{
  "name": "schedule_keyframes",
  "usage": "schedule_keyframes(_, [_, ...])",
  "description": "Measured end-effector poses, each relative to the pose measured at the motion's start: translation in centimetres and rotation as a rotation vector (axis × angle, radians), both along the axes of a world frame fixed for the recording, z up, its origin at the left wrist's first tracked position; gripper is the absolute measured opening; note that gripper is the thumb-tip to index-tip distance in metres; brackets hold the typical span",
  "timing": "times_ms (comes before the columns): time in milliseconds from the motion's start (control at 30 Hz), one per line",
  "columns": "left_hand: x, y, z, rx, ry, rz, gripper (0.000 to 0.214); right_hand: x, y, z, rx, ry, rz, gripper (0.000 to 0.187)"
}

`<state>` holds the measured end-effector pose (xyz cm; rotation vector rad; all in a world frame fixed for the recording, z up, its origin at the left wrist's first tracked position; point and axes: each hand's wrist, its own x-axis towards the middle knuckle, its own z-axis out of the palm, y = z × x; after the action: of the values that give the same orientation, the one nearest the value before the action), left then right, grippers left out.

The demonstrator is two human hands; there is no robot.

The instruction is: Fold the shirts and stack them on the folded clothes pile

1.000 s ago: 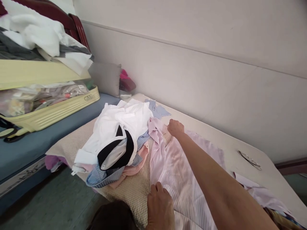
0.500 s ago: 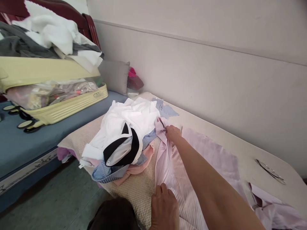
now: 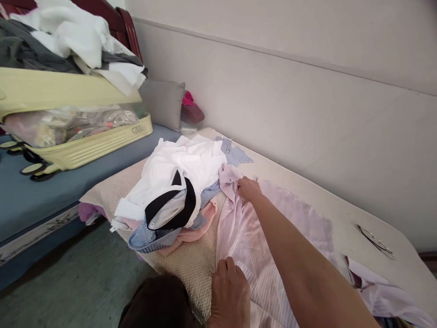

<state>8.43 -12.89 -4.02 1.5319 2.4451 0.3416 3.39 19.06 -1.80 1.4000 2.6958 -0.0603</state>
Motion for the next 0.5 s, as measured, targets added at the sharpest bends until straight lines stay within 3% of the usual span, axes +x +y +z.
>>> schedule_keyframes(133, [0.4, 0.6, -0.4, -0.011, 0.000, 0.064, 0.022, -0.6, 0.8, 0.0, 0.011, 0.090, -0.075, 0.020])
schedule_keyframes(233, [0.5, 1.0, -0.4, -0.011, 0.006, 0.087, 0.023, 0.0, 2.0, 1.7, 0.025, 0.220, -0.148, 0.022])
schedule_keyframes(367, [-0.1, 0.8, 0.9, -0.037, 0.015, 0.034, 0.024, 3.5, 3.0, 6.8, 0.080, 0.459, -0.197, 0.030])
schedule_keyframes(500, [-0.8, 0.3, 2.2, -0.041, 0.048, 0.001, 0.025, 9.4, 1.4, 14.2, 0.188, 0.983, -0.151, 0.019])
